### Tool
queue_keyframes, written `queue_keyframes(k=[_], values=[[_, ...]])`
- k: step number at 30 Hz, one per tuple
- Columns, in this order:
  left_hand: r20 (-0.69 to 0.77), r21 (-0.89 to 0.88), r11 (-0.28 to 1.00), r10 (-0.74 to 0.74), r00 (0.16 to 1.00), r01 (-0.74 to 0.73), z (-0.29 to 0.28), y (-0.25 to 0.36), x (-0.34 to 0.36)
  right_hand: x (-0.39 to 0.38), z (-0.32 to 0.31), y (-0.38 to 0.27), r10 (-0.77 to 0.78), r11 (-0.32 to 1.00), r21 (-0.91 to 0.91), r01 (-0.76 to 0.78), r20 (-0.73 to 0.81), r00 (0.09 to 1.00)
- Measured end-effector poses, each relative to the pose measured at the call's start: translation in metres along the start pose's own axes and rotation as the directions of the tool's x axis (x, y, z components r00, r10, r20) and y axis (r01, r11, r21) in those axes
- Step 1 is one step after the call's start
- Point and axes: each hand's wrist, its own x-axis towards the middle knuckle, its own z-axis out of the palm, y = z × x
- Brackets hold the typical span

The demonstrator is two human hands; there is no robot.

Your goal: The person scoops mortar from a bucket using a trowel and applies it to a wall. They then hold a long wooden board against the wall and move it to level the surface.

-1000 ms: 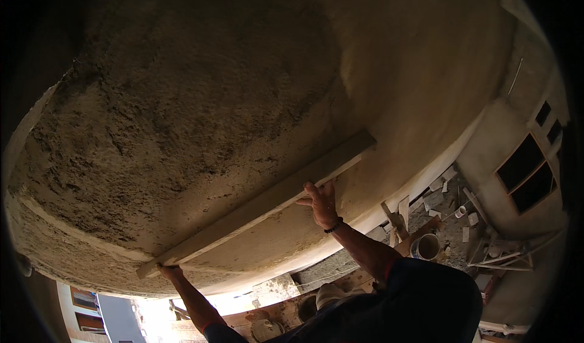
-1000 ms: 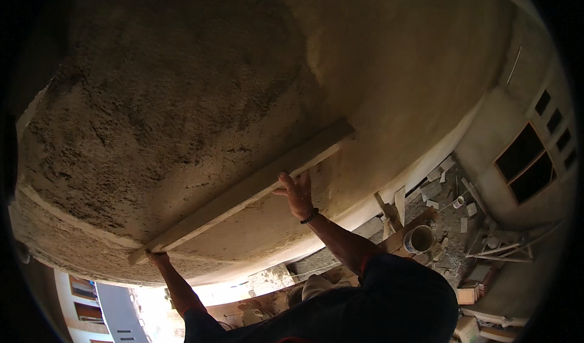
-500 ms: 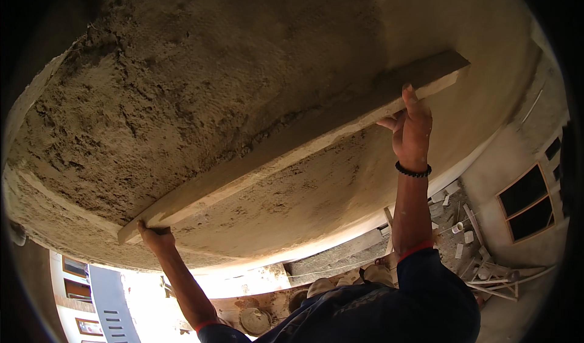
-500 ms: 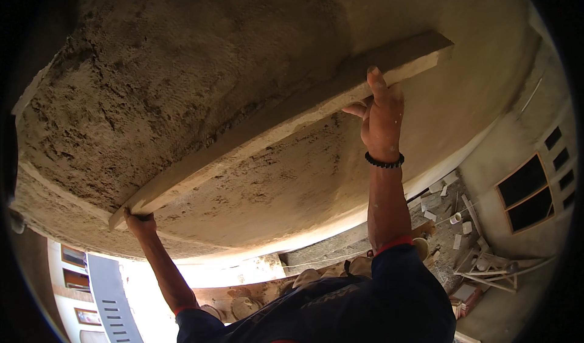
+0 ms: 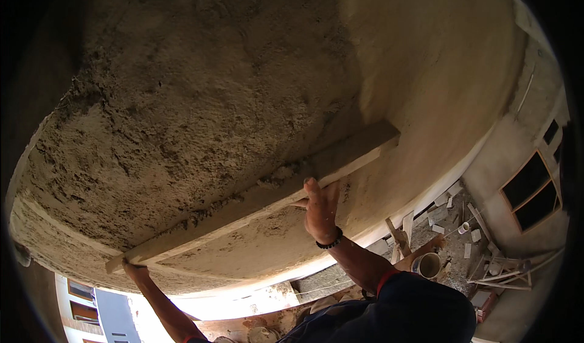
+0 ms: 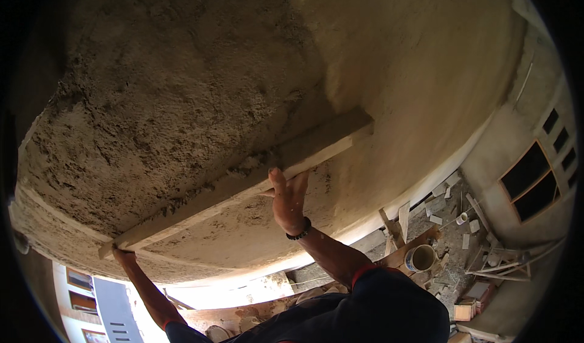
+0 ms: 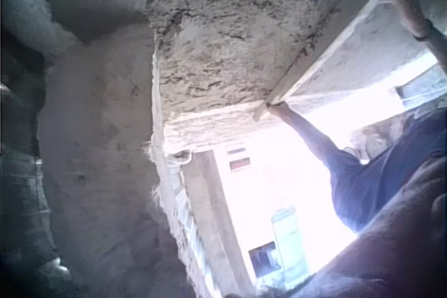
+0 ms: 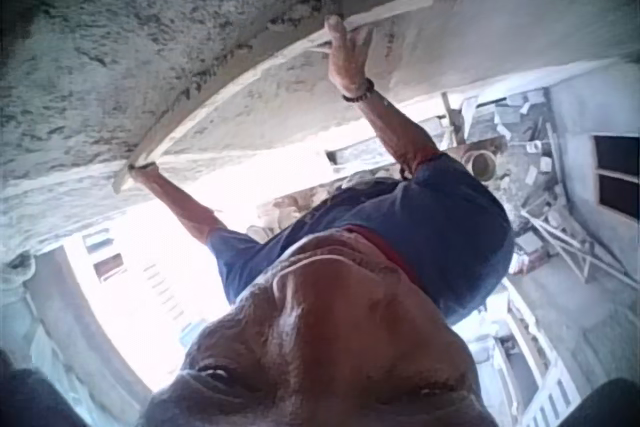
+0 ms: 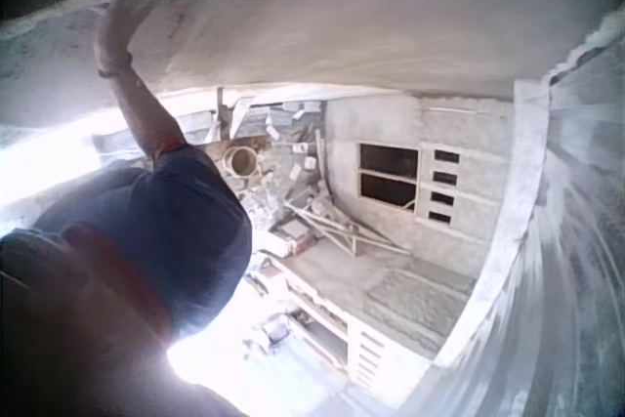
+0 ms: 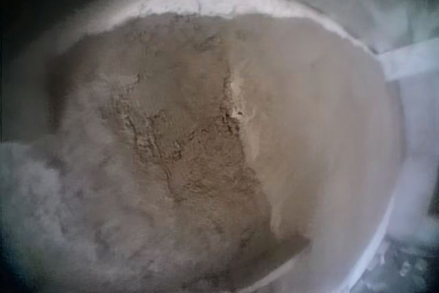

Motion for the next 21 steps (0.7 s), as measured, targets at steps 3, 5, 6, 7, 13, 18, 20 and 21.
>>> queue_keyframes(k=[3,5,6,7,13,18,20,21], values=[[-0.027,-0.021,1.000,0.002,1.000,-0.003,0.035,-0.002,-0.044,0.041,-0.002,-0.051,-0.032,0.999,0.020,0.032,-0.035,0.999],[-0.094,-0.040,0.999,-0.009,0.996,0.005,0.073,0.000,-0.106,0.071,0.008,-0.106,-0.138,0.986,0.085,0.144,-0.079,0.987],[-0.057,-0.041,0.999,-0.016,0.998,0.013,0.087,0.001,-0.121,0.088,0.000,-0.128,-0.205,0.978,0.060,0.202,0.046,0.978],[-0.027,-0.044,0.999,-0.023,0.999,0.022,0.102,0.005,-0.136,0.106,-0.011,-0.154,-0.269,0.963,0.042,0.266,0.173,0.947],[0.211,-0.114,0.992,-0.037,0.977,0.062,0.146,0.027,-0.185,0.148,-0.002,-0.241,-0.309,0.946,-0.058,0.319,0.137,0.941],[0.332,-0.093,0.975,-0.163,0.929,0.204,0.121,0.023,-0.151,0.133,-0.009,-0.232,-0.257,0.961,-0.077,0.267,0.114,0.960],[0.290,-0.050,0.975,-0.191,0.938,0.214,0.098,0.025,-0.122,0.119,-0.004,-0.207,-0.188,0.978,-0.065,0.197,0.117,0.975],[0.239,-0.007,0.974,-0.218,0.946,0.227,0.084,0.028,-0.107,0.102,0.000,-0.189,-0.135,0.987,-0.073,0.145,0.123,0.983]])
